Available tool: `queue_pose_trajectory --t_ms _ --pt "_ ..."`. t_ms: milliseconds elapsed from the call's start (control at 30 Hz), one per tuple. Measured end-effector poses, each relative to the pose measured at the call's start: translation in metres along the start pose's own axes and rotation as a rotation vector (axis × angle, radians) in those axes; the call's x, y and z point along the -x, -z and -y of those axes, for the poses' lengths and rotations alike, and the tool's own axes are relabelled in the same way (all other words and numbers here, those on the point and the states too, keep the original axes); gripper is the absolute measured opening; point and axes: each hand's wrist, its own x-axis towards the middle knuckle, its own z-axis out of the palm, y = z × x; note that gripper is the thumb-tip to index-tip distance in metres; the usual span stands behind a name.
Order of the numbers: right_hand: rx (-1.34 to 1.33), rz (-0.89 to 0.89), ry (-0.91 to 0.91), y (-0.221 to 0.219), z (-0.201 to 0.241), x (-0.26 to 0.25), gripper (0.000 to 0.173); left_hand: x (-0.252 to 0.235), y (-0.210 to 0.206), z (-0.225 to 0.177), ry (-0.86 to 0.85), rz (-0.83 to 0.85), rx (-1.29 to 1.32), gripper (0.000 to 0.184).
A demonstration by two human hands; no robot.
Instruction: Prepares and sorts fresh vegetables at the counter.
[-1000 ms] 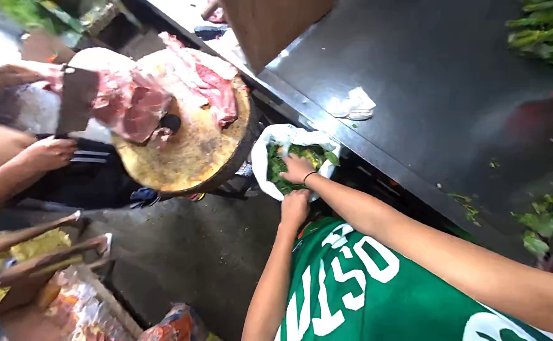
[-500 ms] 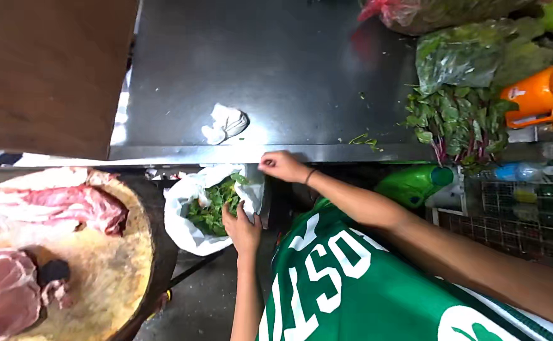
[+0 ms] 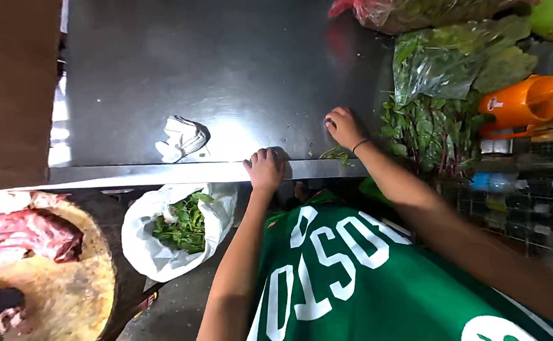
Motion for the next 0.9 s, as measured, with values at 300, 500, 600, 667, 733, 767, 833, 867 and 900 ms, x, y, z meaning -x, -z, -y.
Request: queue_pose_trajectory --t_ms 300,500,600,667,733,767,833,867,900 --pt "-0.419 0.121 -0.155 0.049 -0.045 0.131 0.039 -0.029 -0.056 -0.118 -0.366 0.265 0.011 0.036" --pt "-0.364 0.095 0.013 0.028 -0.050 0.120 0.011 -0.032 -0.062 -0.110 -0.401 0.257 0.225 0.035" --pt "-0.382 0.129 0.034 0.025 -0.047 0.100 0.012 -0.020 -0.052 -0.078 -0.405 0.126 0.337 0.034" --pt "-0.369 0.122 0.042 0.022 -0.043 0.091 0.012 -0.007 -0.042 -0.057 -0.385 0.071 0.357 0.031" --pt "-0.289 0.125 -0.013 0.019 -0.034 0.087 0.021 0.004 -0.038 -0.038 -0.373 0.029 0.381 0.029" --pt "-0.221 0.125 -0.042 0.017 -0.028 0.086 0.029 0.009 -0.035 -0.032 -0.370 0.009 0.397 0.029" --pt "-0.063 0.105 -0.073 0.011 -0.010 0.089 0.042 0.016 -0.033 -0.026 -0.350 -0.014 0.426 0.028" --pt "0.003 0.108 -0.084 0.008 0.000 0.095 0.047 0.019 -0.033 -0.025 -0.342 -0.025 0.432 0.028" --pt "0.040 0.122 -0.083 0.005 0.010 0.103 0.049 0.021 -0.035 -0.026 -0.336 -0.034 0.434 0.027"
